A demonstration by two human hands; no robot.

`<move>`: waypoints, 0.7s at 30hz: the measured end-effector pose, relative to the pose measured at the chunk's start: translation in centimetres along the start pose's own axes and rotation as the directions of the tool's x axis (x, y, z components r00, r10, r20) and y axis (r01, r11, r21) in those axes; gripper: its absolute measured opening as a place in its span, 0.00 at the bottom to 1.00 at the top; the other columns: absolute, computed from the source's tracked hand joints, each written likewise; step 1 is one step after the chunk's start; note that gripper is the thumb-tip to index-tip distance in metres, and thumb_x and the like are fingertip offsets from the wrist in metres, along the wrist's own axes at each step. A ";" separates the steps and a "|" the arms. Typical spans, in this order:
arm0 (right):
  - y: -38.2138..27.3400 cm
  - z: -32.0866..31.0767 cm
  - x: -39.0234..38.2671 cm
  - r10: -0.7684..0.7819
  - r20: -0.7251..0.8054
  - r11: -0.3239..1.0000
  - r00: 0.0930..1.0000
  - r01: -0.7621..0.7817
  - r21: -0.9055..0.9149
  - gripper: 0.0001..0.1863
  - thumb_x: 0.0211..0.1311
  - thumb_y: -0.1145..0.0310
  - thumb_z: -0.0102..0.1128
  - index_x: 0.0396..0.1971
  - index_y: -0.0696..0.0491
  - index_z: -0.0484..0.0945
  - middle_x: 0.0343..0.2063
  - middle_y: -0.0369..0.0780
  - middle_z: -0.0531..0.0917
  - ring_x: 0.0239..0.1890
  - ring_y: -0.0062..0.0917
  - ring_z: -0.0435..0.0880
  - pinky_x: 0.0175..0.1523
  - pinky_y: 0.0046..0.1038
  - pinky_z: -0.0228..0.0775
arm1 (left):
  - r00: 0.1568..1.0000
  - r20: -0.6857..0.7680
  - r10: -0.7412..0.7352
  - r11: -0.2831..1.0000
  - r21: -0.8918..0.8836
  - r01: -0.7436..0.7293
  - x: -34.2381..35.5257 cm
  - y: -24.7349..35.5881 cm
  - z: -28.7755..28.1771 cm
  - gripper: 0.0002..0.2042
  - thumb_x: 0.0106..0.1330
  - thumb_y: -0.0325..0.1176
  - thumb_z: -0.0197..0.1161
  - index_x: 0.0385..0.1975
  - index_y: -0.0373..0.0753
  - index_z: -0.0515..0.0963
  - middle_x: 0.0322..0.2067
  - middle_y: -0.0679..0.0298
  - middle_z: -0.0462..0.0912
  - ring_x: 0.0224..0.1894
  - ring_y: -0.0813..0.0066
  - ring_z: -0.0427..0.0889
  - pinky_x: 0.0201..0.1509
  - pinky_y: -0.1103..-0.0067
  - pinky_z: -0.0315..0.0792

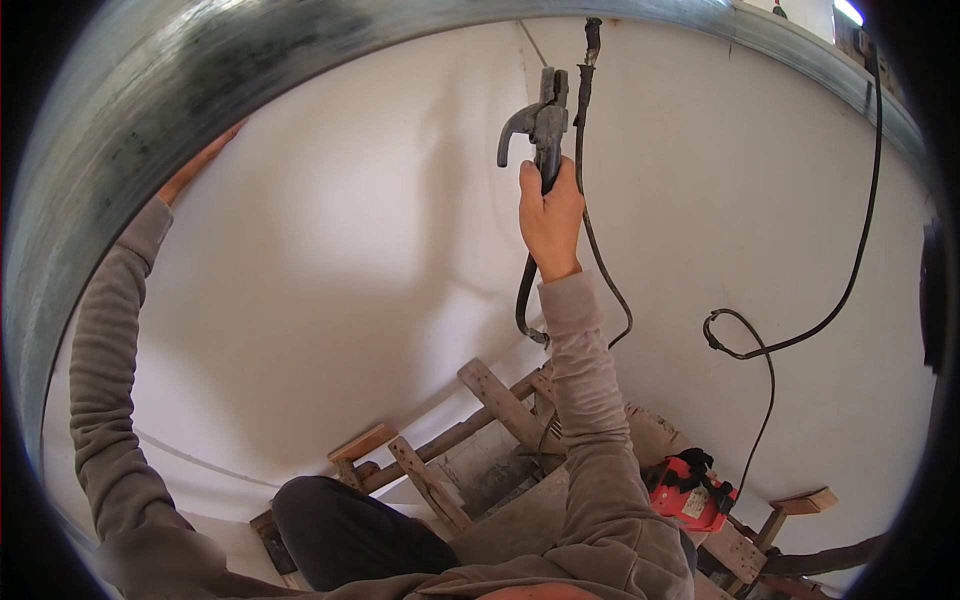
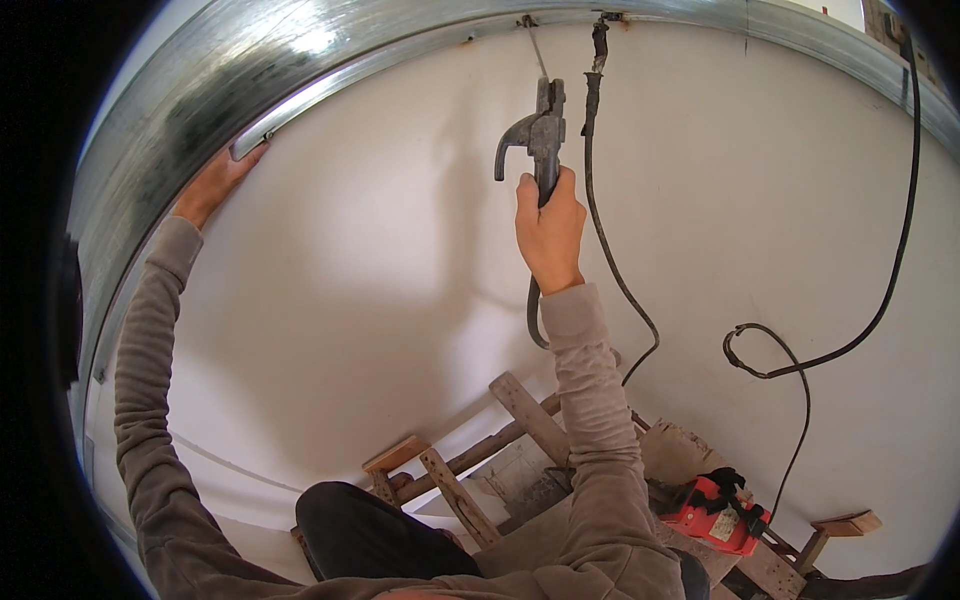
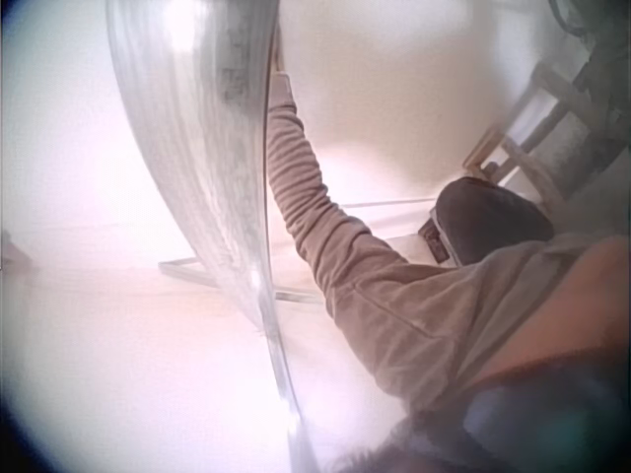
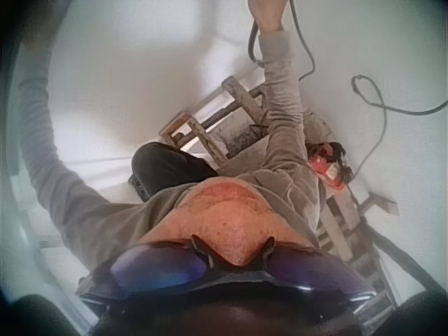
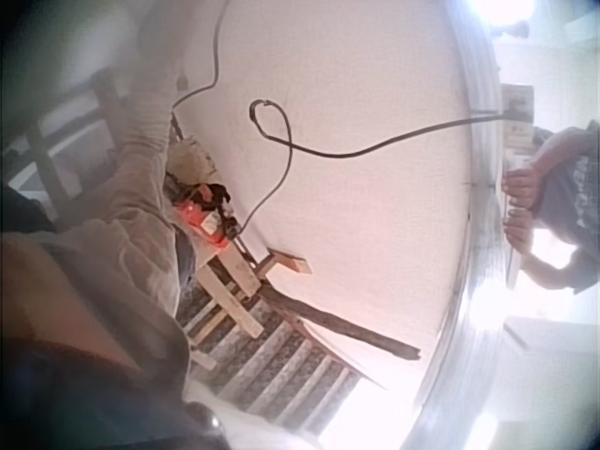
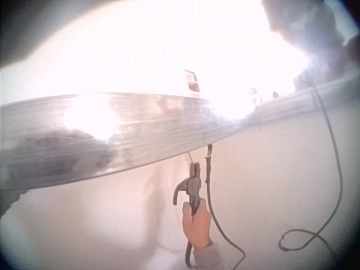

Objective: The person welds a metal track to brackets on a wall while standing on a wooden scaffold. They adjust a welding machine on the scaffold and use an electrode holder to create weld points along the circular track, producing visible sparks.

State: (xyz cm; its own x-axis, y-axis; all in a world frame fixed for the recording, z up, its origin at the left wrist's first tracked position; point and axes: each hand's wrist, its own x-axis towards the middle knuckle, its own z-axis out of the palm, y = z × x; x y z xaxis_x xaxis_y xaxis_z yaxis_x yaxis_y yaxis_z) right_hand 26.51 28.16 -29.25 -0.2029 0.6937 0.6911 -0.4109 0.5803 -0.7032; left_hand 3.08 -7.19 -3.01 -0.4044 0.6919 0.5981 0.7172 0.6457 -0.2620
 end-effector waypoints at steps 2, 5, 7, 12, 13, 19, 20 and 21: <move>0.1 -0.1 0.1 0.001 0.001 1.000 1.000 -0.001 -0.006 0.17 0.71 0.65 0.58 0.45 0.65 0.72 0.19 0.44 0.81 0.18 0.28 0.79 0.27 0.33 0.69 | 0.997 -0.063 0.032 0.999 0.014 -0.031 0.1 0.1 0.7 0.44 0.69 0.66 0.59 0.69 0.30 0.67 0.65 0.41 0.74 0.68 0.48 0.72 0.74 0.67 0.62; 0.2 -0.3 0.4 -0.009 -0.006 1.000 1.000 0.009 -0.028 0.17 0.71 0.65 0.57 0.46 0.65 0.73 0.19 0.44 0.80 0.18 0.29 0.79 0.27 0.34 0.70 | 0.991 -0.063 0.117 0.984 0.141 -0.107 -0.1 0.2 0.5 0.43 0.69 0.65 0.59 0.69 0.29 0.68 0.65 0.41 0.74 0.68 0.48 0.72 0.74 0.67 0.62; 0.0 0.1 0.4 -0.024 -0.021 0.999 0.999 0.024 -0.024 0.16 0.71 0.65 0.57 0.46 0.65 0.73 0.19 0.44 0.80 0.19 0.28 0.79 0.28 0.33 0.70 | 0.991 -0.060 0.117 0.986 0.128 -0.108 0.1 -0.6 0.0 0.43 0.69 0.65 0.59 0.68 0.29 0.68 0.65 0.41 0.74 0.68 0.48 0.72 0.73 0.67 0.62; 0.4 -0.5 0.3 0.010 0.068 0.997 0.998 -0.004 -0.083 0.16 0.72 0.64 0.57 0.48 0.64 0.72 0.20 0.42 0.81 0.19 0.25 0.79 0.29 0.32 0.72 | 0.994 -0.034 0.109 0.994 0.014 -0.108 0.6 -0.7 0.0 0.42 0.69 0.63 0.60 0.68 0.29 0.68 0.64 0.41 0.75 0.68 0.48 0.72 0.73 0.66 0.63; 0.0 -0.5 0.3 0.007 0.045 0.998 0.999 -0.004 -0.062 0.16 0.73 0.63 0.58 0.48 0.62 0.72 0.20 0.40 0.81 0.18 0.24 0.78 0.31 0.32 0.72 | 0.994 -0.025 0.105 0.994 -0.013 -0.105 0.6 -0.6 0.1 0.41 0.69 0.63 0.60 0.68 0.29 0.68 0.64 0.41 0.75 0.68 0.48 0.72 0.73 0.66 0.63; 0.5 -0.7 0.7 -0.116 0.001 0.990 0.993 0.116 -0.079 0.08 0.64 0.73 0.55 0.37 0.63 0.76 0.19 0.45 0.77 0.17 0.37 0.77 0.29 0.35 0.73 | 0.989 -0.132 0.069 0.986 0.160 -0.048 1.3 -0.7 2.0 0.40 0.69 0.63 0.60 0.68 0.31 0.69 0.65 0.43 0.74 0.68 0.48 0.72 0.72 0.64 0.64; 0.4 -0.4 0.7 -0.065 -0.010 0.994 0.998 0.064 -0.088 0.08 0.67 0.71 0.55 0.37 0.62 0.76 0.19 0.45 0.78 0.18 0.35 0.78 0.30 0.34 0.73 | 0.988 -0.133 0.073 0.984 0.173 -0.050 0.7 -0.7 1.8 0.40 0.69 0.63 0.60 0.68 0.32 0.69 0.65 0.43 0.74 0.68 0.48 0.72 0.72 0.64 0.64; 0.2 -0.2 0.6 -0.021 -0.015 0.999 1.000 0.020 -0.050 0.09 0.68 0.70 0.56 0.38 0.62 0.76 0.19 0.44 0.78 0.18 0.33 0.78 0.30 0.33 0.72 | 0.988 -0.138 0.075 0.983 0.179 -0.050 0.6 -0.7 1.6 0.40 0.69 0.63 0.60 0.68 0.32 0.69 0.65 0.43 0.74 0.68 0.48 0.72 0.72 0.64 0.64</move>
State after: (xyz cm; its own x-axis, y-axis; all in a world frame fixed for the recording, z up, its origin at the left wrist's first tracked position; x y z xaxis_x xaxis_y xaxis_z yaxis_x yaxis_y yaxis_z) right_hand 26.48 28.76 -29.00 -0.1809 0.6877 0.7031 -0.3695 0.6150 -0.6966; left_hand 1.47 -6.68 -3.65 -0.2671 0.6873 0.6754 0.6234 0.6577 -0.4228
